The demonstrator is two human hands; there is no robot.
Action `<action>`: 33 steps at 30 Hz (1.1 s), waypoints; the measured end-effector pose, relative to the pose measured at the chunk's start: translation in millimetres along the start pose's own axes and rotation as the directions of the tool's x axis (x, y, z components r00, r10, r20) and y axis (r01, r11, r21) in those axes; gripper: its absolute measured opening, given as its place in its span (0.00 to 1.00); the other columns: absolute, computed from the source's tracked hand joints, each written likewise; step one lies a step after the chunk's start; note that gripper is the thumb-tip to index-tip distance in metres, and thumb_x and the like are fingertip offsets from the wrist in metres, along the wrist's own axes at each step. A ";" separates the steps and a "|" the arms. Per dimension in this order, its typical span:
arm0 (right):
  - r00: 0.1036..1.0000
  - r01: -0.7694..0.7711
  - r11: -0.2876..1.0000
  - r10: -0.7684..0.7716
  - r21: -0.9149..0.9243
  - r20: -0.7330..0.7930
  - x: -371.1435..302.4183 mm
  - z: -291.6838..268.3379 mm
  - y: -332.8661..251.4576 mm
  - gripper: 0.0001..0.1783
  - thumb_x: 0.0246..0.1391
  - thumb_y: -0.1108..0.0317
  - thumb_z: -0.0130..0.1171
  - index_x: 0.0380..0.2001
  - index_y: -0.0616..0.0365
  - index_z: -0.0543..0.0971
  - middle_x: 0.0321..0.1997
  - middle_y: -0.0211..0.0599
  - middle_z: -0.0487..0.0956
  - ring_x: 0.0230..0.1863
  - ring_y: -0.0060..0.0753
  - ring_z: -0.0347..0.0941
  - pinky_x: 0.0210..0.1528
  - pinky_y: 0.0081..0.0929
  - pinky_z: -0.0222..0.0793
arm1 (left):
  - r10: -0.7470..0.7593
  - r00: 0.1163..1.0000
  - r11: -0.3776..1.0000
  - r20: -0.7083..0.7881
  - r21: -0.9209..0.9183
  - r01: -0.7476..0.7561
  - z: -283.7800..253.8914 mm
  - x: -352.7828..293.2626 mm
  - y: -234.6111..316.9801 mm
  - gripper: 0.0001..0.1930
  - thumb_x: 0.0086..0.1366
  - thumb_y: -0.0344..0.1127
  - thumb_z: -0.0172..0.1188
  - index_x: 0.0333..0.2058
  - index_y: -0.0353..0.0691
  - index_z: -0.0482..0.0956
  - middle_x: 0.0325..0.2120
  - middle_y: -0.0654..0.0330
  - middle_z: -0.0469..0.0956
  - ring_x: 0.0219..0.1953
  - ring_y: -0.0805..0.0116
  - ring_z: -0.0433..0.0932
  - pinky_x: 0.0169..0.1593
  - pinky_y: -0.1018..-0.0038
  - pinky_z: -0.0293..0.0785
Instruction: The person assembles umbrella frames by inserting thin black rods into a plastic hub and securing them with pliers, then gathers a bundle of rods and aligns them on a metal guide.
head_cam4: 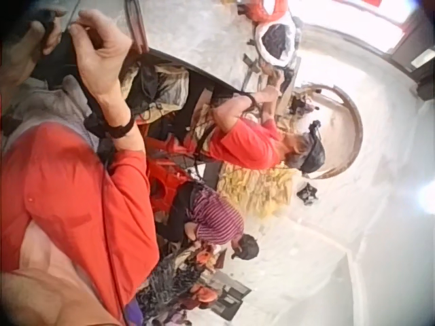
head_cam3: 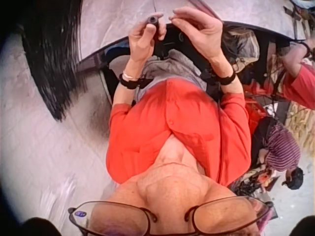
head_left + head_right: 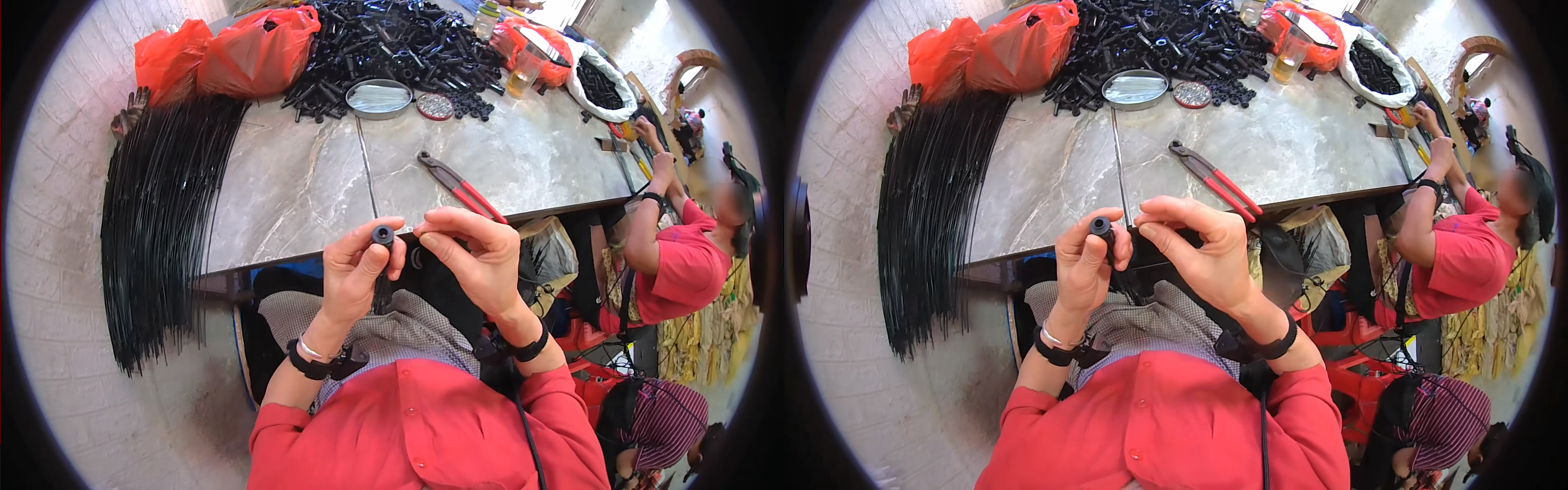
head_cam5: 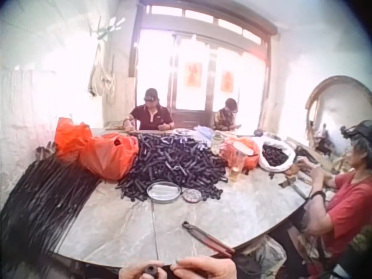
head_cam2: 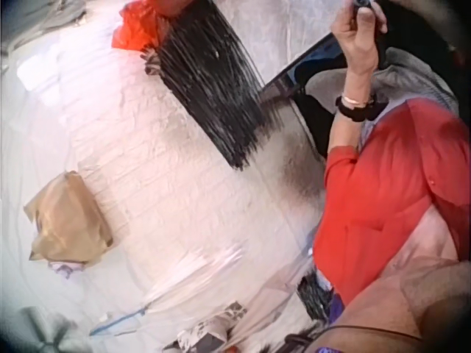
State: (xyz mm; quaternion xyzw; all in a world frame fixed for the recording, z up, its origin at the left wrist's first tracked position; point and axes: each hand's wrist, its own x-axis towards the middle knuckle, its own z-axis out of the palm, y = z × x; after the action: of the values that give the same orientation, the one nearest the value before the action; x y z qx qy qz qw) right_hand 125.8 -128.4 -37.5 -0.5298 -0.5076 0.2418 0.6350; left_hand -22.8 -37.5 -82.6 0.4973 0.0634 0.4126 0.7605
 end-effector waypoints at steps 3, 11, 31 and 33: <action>0.992 0.126 0.977 -0.126 -0.170 0.012 2.3 9.0 -1.5 0.17 0.50 0.81 0.62 0.46 0.64 0.78 0.36 0.38 0.83 0.36 0.25 0.80 0.38 0.19 0.75 | 0.032 0.999 0.999 0.007 -0.032 -0.032 -1.5 2.9 -4.0 0.22 0.67 0.42 0.58 0.53 0.32 0.74 0.25 0.62 0.74 0.26 0.77 0.70 0.30 0.82 0.67; 0.992 0.124 0.992 -0.124 -0.002 0.006 11.2 33.0 1.7 0.20 0.52 0.83 0.59 0.50 0.65 0.74 0.35 0.38 0.82 0.26 0.21 0.77 0.29 0.19 0.74 | 0.059 0.998 0.998 -0.030 0.008 -0.059 -10.7 2.4 -3.2 0.21 0.67 0.42 0.57 0.54 0.34 0.74 0.27 0.61 0.77 0.26 0.78 0.73 0.30 0.83 0.70; 0.982 0.172 0.973 -0.181 -0.155 -0.049 18.6 28.0 6.0 0.18 0.49 0.84 0.61 0.46 0.66 0.77 0.32 0.37 0.82 0.26 0.22 0.78 0.29 0.18 0.74 | 0.080 0.992 0.997 -0.100 0.004 -0.080 -4.0 10.8 -12.3 0.21 0.67 0.40 0.58 0.53 0.33 0.74 0.26 0.62 0.74 0.27 0.75 0.72 0.31 0.80 0.70; 0.981 0.176 0.970 -0.187 -0.167 -0.053 18.0 27.9 5.9 0.18 0.49 0.83 0.61 0.46 0.66 0.77 0.32 0.37 0.82 0.26 0.22 0.79 0.29 0.18 0.74 | 0.076 0.992 0.997 -0.105 -0.001 -0.077 -2.9 11.0 -11.7 0.21 0.66 0.40 0.58 0.53 0.33 0.74 0.26 0.62 0.74 0.28 0.75 0.72 0.31 0.80 0.70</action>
State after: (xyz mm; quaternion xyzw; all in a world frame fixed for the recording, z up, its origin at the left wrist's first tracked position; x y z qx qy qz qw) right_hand 108.6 -99.3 -38.1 -0.5386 -0.5499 0.1227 0.6264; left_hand -10.5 -29.8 -90.1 0.4749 0.0831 0.4672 0.7412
